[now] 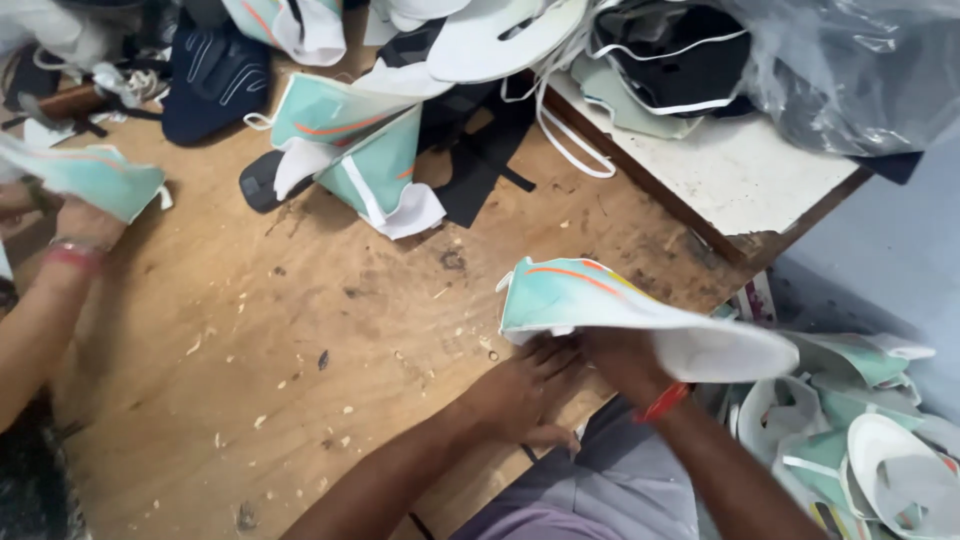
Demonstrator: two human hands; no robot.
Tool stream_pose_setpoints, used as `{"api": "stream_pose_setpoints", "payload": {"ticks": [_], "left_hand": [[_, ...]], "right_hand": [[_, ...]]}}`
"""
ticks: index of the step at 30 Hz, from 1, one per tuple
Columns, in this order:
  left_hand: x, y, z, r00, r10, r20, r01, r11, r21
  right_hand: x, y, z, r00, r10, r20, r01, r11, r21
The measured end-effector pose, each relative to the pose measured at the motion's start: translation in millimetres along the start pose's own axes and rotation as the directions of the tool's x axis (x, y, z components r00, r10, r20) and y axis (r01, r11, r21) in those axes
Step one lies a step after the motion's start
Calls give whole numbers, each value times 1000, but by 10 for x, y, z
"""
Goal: The person sits at a workbench covered with shoe uppers and, working one upper at a time, turns and shapes each upper by hand, pushing the lining and foam into place and smoothing the toe area. Finished uppers are set on the table and stacked with the pile of completed components.
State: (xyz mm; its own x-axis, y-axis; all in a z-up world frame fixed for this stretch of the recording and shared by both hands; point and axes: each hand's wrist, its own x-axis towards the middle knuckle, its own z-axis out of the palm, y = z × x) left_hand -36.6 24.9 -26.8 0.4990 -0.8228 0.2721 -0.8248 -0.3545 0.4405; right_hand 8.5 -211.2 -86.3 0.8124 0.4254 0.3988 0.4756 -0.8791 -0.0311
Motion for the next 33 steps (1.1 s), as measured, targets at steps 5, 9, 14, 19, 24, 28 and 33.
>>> {"api": "stream_pose_setpoints", "payload": {"ticks": [5,9,14,19,24,28,33], "left_hand": [[78,48,13,964,-134,228,128,991,38],[81,600,-413,994,73,78,-80,993,85],[400,580,-1219,955,16,-296,137,861,489],[1013,270,-793,955,-253,-154,280,940,195],[1717,-212,-643,946,86,-312,-172,951,-258],[2125,-1859,-411,961,-120,-247,-25,858,-514],[2289,-2455,-1248,271,-955,121,147,-83,-986]], "right_hand": [[288,-638,-703,998,21,51,-37,939,341],[78,-485,-492,959,17,283,-189,783,593],[-139,-762,-298,966,-80,247,19,970,241],[-122,-1170,-803,938,-347,22,260,742,618],[-32,-950,-443,994,-108,-32,105,792,602],[-53,-768,-308,996,59,-68,-8,811,584],[-192,-644,269,995,-38,-92,77,878,473]]}}
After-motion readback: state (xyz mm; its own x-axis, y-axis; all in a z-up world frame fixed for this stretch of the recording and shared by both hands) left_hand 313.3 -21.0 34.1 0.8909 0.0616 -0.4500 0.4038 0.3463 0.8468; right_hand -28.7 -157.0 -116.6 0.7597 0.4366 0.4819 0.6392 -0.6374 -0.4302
